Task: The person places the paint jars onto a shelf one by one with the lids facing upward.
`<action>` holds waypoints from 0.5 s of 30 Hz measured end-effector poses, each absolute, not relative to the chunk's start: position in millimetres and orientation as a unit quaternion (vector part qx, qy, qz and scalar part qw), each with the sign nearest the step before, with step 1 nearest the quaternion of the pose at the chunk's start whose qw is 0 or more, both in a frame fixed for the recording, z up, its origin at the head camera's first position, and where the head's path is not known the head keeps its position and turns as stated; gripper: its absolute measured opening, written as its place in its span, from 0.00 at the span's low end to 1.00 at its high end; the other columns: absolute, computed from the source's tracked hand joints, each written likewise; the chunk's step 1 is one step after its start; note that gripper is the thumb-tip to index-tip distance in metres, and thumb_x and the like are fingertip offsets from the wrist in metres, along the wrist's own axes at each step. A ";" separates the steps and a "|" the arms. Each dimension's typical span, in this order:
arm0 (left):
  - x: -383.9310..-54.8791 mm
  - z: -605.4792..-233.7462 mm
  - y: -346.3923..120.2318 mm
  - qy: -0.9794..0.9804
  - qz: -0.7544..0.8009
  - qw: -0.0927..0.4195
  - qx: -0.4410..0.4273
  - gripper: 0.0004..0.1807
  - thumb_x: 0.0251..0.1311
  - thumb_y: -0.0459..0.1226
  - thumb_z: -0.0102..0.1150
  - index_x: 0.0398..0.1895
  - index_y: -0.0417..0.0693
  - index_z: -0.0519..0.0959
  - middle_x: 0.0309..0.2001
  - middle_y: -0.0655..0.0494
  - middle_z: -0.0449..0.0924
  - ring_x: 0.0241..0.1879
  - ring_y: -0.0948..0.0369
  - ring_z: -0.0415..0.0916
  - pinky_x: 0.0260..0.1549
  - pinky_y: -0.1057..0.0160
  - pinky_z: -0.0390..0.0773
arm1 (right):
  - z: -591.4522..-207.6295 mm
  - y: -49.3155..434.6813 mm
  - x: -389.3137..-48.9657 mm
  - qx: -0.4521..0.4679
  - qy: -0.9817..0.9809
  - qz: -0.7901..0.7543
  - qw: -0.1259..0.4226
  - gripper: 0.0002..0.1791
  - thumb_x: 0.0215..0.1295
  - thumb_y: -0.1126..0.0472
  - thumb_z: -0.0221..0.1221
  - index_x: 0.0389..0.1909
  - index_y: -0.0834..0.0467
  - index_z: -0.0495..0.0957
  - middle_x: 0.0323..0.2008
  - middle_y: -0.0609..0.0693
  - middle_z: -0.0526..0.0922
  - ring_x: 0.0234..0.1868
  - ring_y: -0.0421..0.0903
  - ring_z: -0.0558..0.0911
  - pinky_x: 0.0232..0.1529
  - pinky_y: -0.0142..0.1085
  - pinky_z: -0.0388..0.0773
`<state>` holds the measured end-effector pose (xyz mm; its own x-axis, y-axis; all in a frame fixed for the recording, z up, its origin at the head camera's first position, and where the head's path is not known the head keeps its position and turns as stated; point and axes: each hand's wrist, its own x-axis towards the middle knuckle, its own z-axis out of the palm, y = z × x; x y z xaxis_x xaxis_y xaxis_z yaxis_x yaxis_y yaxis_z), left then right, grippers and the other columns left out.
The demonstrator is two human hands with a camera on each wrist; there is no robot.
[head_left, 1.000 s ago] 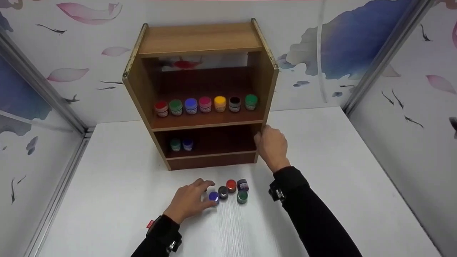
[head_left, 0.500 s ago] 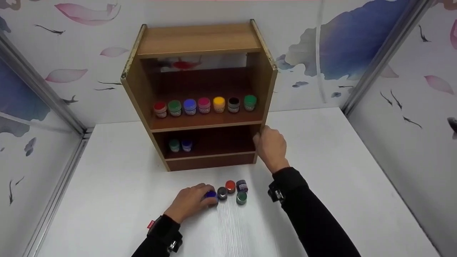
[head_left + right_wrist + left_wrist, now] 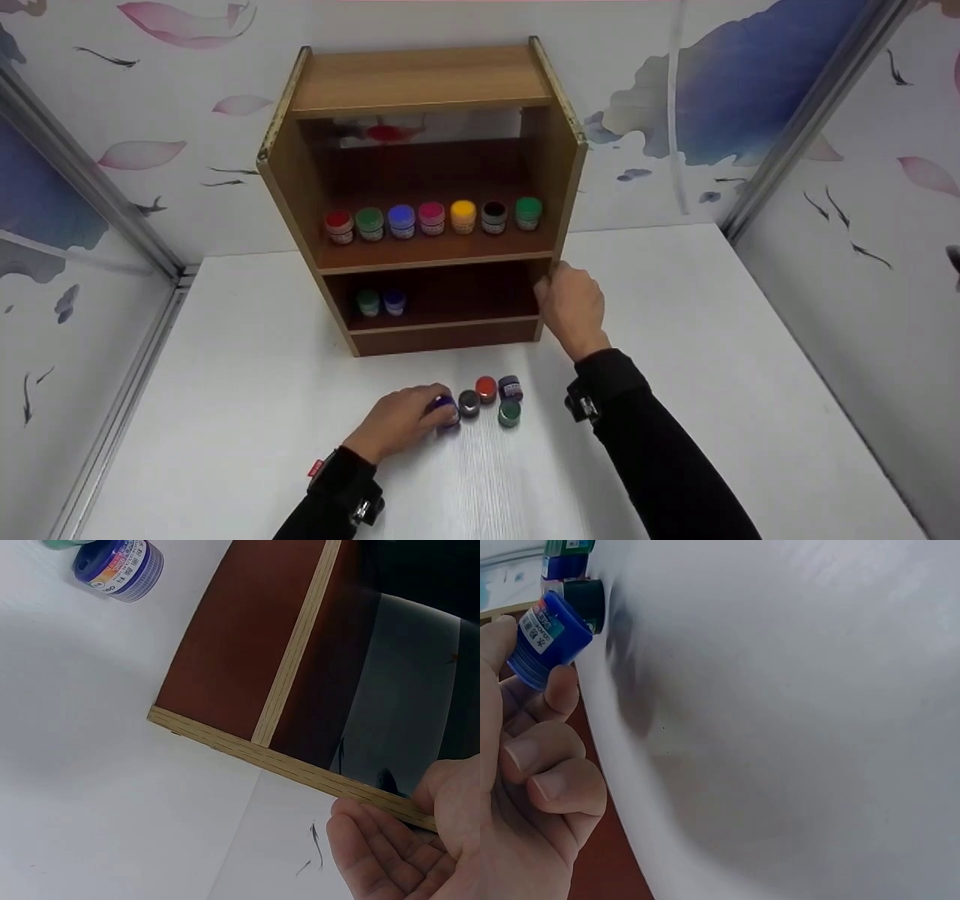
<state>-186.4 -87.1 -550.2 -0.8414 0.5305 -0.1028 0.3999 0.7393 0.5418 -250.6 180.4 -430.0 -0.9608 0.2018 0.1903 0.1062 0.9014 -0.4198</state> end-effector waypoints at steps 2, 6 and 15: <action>-186.4 -549.5 -86.9 0.924 0.257 0.125 0.252 0.17 0.68 0.56 0.50 0.49 0.60 0.79 0.40 0.64 0.82 0.42 0.62 0.79 0.48 0.54 0.77 | -429.9 180.5 -250.7 -0.080 -0.969 0.206 0.115 0.14 0.68 0.58 0.52 0.32 0.66 0.78 0.27 0.62 0.85 0.29 0.56 0.86 0.27 0.48 0.81; -186.7 -548.2 -86.9 0.924 0.256 0.126 0.255 0.17 0.70 0.55 0.48 0.50 0.59 0.79 0.45 0.62 0.83 0.48 0.58 0.80 0.54 0.50 0.76 | -430.1 180.6 -251.0 -0.078 -0.969 0.206 0.115 0.15 0.68 0.58 0.52 0.34 0.67 0.78 0.28 0.62 0.85 0.29 0.56 0.86 0.27 0.48 0.82; -188.5 -542.2 -89.1 0.930 0.251 0.121 0.240 0.21 0.72 0.53 0.44 0.57 0.55 0.78 0.57 0.56 0.81 0.60 0.54 0.77 0.60 0.49 0.73 | -430.7 180.1 -251.1 -0.076 -0.968 0.207 0.120 0.15 0.68 0.58 0.52 0.34 0.68 0.79 0.28 0.62 0.85 0.28 0.55 0.86 0.27 0.47 0.81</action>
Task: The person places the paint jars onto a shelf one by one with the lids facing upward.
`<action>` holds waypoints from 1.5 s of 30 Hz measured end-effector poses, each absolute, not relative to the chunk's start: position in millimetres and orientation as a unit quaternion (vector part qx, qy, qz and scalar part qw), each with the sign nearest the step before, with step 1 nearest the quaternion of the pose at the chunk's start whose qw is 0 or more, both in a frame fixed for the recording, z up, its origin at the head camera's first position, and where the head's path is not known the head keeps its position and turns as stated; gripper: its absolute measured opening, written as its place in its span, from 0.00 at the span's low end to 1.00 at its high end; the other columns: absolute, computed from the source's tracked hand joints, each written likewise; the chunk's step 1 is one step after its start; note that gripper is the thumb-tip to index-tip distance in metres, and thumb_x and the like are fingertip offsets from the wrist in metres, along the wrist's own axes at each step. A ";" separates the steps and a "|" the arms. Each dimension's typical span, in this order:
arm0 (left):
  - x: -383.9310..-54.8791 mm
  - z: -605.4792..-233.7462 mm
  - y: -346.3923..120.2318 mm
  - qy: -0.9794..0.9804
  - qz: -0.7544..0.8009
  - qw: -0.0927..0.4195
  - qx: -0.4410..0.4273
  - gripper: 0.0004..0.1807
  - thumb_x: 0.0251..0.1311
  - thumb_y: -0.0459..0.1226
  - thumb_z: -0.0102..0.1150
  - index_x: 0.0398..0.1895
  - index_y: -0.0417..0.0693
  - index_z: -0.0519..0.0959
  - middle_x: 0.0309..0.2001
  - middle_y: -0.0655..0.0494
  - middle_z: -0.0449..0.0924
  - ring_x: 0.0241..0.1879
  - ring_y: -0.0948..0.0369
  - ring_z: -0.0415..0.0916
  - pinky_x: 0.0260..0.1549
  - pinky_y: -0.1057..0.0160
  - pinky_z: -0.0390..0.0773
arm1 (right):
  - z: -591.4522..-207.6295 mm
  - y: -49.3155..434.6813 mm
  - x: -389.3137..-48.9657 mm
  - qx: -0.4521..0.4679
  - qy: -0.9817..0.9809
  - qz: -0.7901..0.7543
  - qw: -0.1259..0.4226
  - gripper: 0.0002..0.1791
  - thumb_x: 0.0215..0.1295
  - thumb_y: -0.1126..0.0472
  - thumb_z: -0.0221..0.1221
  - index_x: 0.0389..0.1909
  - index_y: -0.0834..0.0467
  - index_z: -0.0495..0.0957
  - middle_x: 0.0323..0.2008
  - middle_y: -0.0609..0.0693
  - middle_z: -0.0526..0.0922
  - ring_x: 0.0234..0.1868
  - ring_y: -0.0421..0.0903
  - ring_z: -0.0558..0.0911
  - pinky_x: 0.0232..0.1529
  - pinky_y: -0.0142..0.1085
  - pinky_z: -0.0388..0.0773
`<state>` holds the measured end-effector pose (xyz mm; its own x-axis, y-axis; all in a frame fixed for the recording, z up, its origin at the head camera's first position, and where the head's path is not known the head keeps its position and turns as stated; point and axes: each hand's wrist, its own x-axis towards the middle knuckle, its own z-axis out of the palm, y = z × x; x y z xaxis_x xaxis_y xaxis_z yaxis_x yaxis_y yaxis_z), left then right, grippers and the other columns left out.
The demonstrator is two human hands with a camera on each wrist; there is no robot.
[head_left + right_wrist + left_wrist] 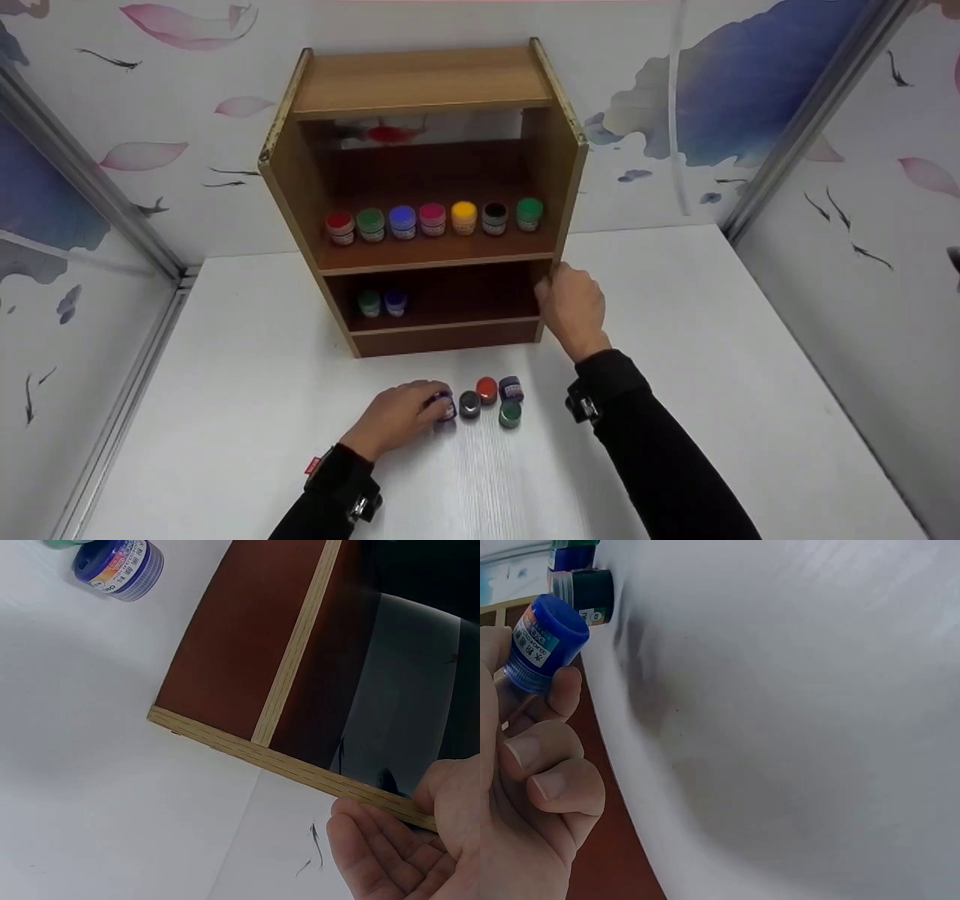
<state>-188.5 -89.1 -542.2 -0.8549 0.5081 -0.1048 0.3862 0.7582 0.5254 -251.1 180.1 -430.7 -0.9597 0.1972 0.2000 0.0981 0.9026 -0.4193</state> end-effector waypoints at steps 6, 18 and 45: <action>-190.8 -534.3 -92.3 0.931 0.253 0.094 0.247 0.20 0.72 0.51 0.45 0.56 0.55 0.79 0.54 0.55 0.82 0.56 0.55 0.79 0.56 0.50 0.75 | -430.3 179.5 -250.1 -0.076 -0.968 0.210 0.118 0.15 0.68 0.59 0.53 0.34 0.68 0.79 0.28 0.62 0.85 0.29 0.57 0.86 0.28 0.49 0.81; -200.0 -515.9 -96.2 0.939 0.246 0.092 0.222 0.21 0.72 0.55 0.44 0.57 0.58 0.77 0.50 0.58 0.81 0.47 0.59 0.77 0.56 0.50 0.76 | -432.1 179.0 -250.1 -0.080 -0.966 0.216 0.116 0.15 0.67 0.60 0.51 0.37 0.68 0.80 0.29 0.62 0.85 0.29 0.56 0.86 0.27 0.49 0.81; -247.3 -458.9 -94.7 0.960 0.181 -0.003 0.212 0.24 0.75 0.52 0.40 0.64 0.54 0.73 0.56 0.48 0.77 0.51 0.51 0.78 0.52 0.47 0.78 | -431.6 180.2 -250.8 -0.081 -0.966 0.213 0.123 0.14 0.66 0.59 0.53 0.33 0.67 0.79 0.26 0.61 0.84 0.27 0.55 0.85 0.26 0.47 0.80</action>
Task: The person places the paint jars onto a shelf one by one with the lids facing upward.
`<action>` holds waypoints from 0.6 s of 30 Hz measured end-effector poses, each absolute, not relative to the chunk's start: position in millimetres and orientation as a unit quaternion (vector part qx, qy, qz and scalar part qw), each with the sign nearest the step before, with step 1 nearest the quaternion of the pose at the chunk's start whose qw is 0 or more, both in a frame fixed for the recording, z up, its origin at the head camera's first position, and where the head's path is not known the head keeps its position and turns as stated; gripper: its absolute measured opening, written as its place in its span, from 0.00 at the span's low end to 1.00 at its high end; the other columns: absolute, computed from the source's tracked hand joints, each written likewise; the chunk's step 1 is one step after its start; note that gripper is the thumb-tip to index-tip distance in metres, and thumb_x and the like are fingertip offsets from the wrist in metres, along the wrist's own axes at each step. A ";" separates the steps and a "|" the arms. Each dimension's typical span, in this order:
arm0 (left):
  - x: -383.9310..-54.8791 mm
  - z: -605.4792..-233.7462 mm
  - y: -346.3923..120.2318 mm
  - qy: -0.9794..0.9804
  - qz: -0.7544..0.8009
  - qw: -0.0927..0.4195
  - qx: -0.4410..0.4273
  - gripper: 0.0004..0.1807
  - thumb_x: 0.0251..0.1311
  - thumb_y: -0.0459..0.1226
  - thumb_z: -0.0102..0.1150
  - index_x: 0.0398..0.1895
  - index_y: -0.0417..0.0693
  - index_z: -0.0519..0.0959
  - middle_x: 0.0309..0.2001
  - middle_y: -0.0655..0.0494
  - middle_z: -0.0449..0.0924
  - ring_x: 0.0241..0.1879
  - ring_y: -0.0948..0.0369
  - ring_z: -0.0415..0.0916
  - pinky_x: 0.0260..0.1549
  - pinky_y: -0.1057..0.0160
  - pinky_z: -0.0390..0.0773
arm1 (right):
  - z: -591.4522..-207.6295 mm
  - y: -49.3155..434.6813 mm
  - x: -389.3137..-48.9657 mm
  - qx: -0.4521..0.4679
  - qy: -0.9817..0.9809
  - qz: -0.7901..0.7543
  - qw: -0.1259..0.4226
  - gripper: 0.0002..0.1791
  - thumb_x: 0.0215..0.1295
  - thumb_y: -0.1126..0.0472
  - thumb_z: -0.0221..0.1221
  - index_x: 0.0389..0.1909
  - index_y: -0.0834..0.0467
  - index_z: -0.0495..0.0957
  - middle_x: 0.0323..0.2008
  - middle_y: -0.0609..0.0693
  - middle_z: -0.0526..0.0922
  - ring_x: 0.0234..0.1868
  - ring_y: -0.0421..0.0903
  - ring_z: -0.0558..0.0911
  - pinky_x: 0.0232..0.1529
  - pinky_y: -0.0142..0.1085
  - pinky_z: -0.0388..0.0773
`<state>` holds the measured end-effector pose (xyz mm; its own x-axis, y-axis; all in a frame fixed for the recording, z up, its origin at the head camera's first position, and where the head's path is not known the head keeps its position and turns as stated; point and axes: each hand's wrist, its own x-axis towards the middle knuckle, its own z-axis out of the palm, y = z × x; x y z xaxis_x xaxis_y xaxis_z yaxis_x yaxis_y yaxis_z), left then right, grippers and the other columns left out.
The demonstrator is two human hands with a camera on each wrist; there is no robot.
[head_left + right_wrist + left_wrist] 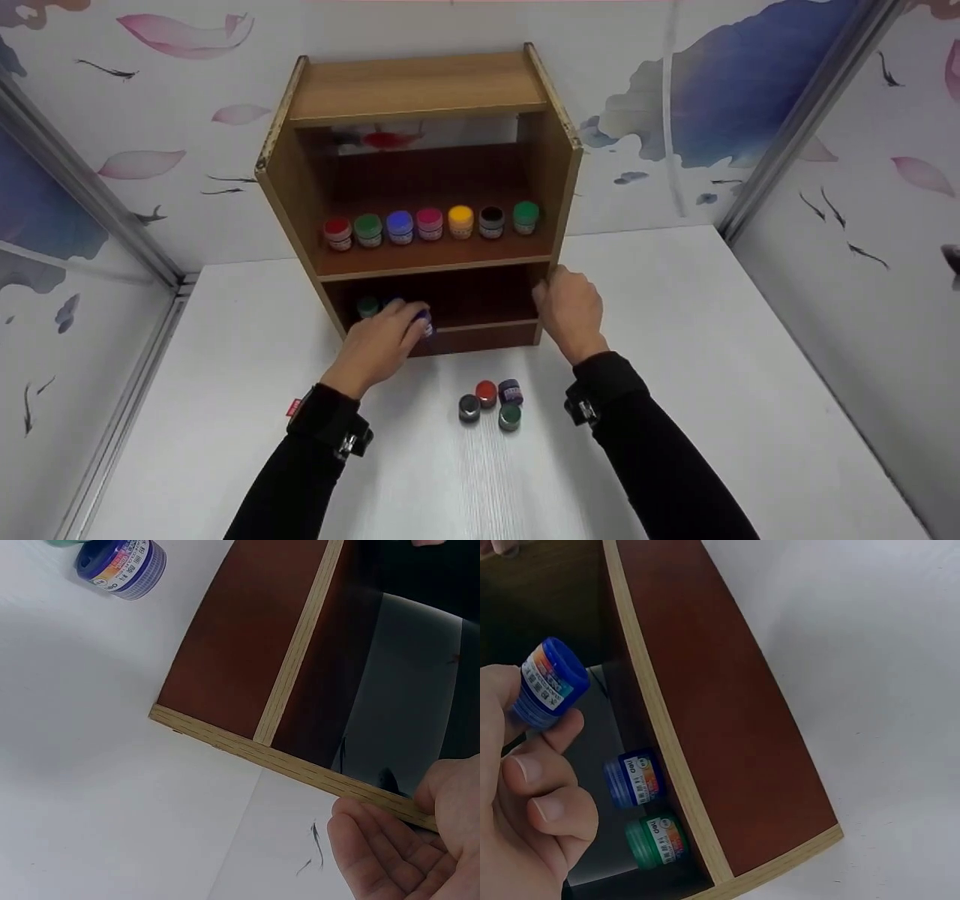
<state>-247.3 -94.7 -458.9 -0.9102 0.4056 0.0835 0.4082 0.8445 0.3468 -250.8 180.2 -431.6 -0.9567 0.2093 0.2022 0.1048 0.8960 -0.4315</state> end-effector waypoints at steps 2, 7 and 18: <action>-252.1 -457.9 -93.2 -0.963 -0.173 0.018 -0.206 0.23 0.75 0.51 0.40 0.64 0.52 0.73 0.56 0.47 0.78 0.50 0.50 0.79 0.50 0.46 0.79 | -431.7 180.3 -250.9 -0.082 -0.966 0.214 0.123 0.13 0.66 0.59 0.53 0.32 0.66 0.78 0.26 0.61 0.84 0.27 0.55 0.85 0.26 0.47 0.80; -264.6 -457.5 -87.7 -0.968 -0.156 0.045 -0.190 0.23 0.75 0.49 0.41 0.65 0.51 0.73 0.57 0.46 0.78 0.47 0.47 0.80 0.44 0.47 0.80 | -432.9 181.0 -251.7 -0.087 -0.965 0.213 0.122 0.13 0.66 0.59 0.53 0.33 0.66 0.79 0.26 0.60 0.84 0.26 0.53 0.84 0.26 0.47 0.79; -277.5 -461.3 -84.6 -0.969 -0.116 0.086 -0.198 0.21 0.69 0.45 0.55 0.63 0.54 0.76 0.54 0.46 0.81 0.30 0.51 0.79 0.30 0.51 0.79 | -433.5 180.6 -250.9 -0.082 -0.967 0.207 0.121 0.14 0.68 0.58 0.52 0.35 0.67 0.79 0.28 0.62 0.85 0.29 0.56 0.86 0.27 0.47 0.81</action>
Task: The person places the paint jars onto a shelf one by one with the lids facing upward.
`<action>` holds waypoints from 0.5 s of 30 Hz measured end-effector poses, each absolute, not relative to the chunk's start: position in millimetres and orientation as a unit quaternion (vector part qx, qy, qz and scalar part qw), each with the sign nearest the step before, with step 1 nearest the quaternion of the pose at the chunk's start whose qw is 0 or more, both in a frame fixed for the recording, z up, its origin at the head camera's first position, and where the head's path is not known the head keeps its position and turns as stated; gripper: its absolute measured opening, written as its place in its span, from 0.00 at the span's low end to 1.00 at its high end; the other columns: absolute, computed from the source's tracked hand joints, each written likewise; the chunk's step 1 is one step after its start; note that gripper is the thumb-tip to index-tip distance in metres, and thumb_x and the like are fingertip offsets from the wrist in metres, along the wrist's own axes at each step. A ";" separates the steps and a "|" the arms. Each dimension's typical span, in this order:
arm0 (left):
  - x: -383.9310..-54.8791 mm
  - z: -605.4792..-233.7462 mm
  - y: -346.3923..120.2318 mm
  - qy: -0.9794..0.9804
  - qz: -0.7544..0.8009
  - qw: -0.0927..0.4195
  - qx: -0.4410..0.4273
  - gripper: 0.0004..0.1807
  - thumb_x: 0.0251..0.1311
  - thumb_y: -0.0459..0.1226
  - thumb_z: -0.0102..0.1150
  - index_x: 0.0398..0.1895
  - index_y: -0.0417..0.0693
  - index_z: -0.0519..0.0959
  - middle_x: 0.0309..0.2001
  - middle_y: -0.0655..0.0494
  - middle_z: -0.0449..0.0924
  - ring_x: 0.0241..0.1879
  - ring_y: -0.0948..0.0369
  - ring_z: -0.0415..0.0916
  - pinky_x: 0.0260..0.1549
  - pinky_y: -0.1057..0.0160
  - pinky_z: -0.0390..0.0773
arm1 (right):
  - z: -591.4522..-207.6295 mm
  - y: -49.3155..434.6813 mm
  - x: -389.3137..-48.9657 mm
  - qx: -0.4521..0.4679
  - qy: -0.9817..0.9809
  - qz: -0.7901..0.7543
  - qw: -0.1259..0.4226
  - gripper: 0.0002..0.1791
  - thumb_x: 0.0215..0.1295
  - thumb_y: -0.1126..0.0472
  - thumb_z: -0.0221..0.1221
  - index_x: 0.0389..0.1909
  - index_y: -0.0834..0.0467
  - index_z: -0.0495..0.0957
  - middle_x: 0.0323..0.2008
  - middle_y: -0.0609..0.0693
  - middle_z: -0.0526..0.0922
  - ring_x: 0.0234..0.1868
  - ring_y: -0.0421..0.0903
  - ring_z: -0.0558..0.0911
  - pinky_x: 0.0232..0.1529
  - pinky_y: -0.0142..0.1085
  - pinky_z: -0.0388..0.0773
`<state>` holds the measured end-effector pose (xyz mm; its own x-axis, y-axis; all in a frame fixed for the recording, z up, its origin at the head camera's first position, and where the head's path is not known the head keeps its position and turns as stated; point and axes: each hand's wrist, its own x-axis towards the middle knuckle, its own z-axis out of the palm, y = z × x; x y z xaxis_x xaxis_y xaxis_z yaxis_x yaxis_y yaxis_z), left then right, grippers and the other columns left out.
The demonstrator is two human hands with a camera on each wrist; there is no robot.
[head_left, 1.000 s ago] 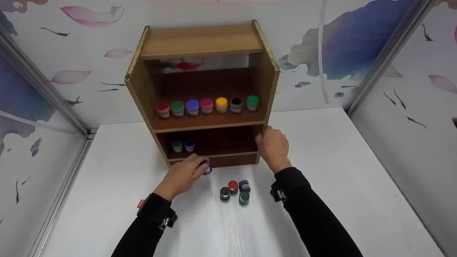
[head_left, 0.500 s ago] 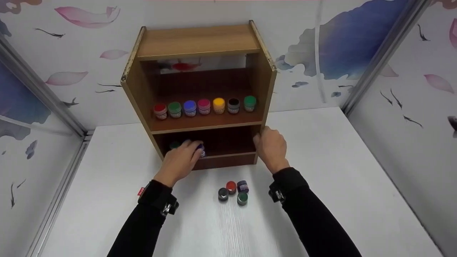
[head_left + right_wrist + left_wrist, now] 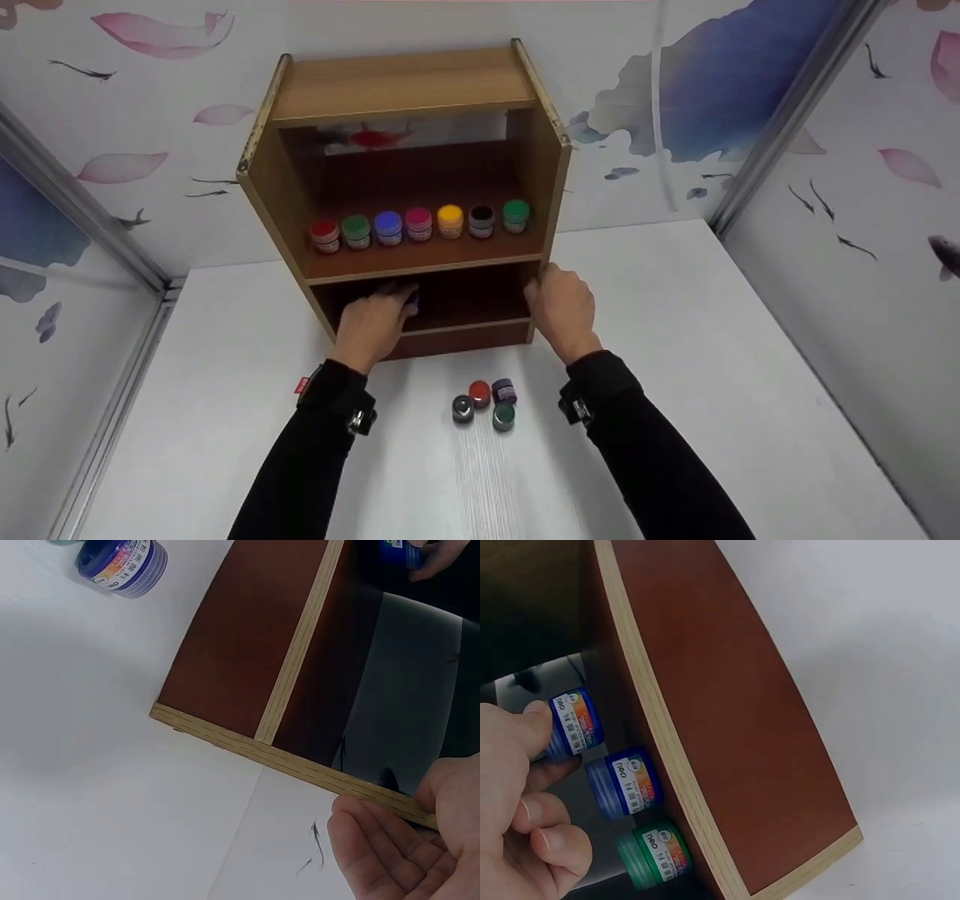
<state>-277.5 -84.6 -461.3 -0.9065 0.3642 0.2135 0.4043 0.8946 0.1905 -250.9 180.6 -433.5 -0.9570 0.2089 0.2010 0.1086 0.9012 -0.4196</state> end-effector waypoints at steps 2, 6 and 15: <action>-278.4 -462.7 -84.9 -0.969 -0.111 0.088 -0.200 0.20 0.68 0.44 0.56 0.62 0.54 0.77 0.53 0.46 0.82 0.30 0.51 0.79 0.29 0.52 0.78 | -433.8 180.2 -250.7 -0.078 -0.968 0.200 0.129 0.14 0.68 0.59 0.53 0.34 0.67 0.79 0.26 0.62 0.84 0.29 0.57 0.86 0.26 0.48 0.81; -279.9 -467.5 -85.1 -0.969 -0.095 0.099 -0.205 0.20 0.68 0.44 0.57 0.61 0.54 0.78 0.53 0.47 0.82 0.29 0.52 0.78 0.27 0.53 0.77 | -433.5 179.2 -251.0 -0.081 -0.968 0.201 0.129 0.14 0.67 0.59 0.52 0.34 0.67 0.79 0.26 0.62 0.84 0.28 0.56 0.86 0.26 0.48 0.81; -281.5 -475.9 -83.8 -0.964 -0.093 0.132 -0.211 0.18 0.65 0.42 0.60 0.57 0.51 0.80 0.50 0.46 0.83 0.29 0.48 0.80 0.23 0.51 0.77 | -433.6 180.1 -251.1 -0.089 -0.966 0.212 0.119 0.14 0.68 0.58 0.52 0.36 0.67 0.79 0.28 0.61 0.85 0.28 0.55 0.85 0.26 0.47 0.80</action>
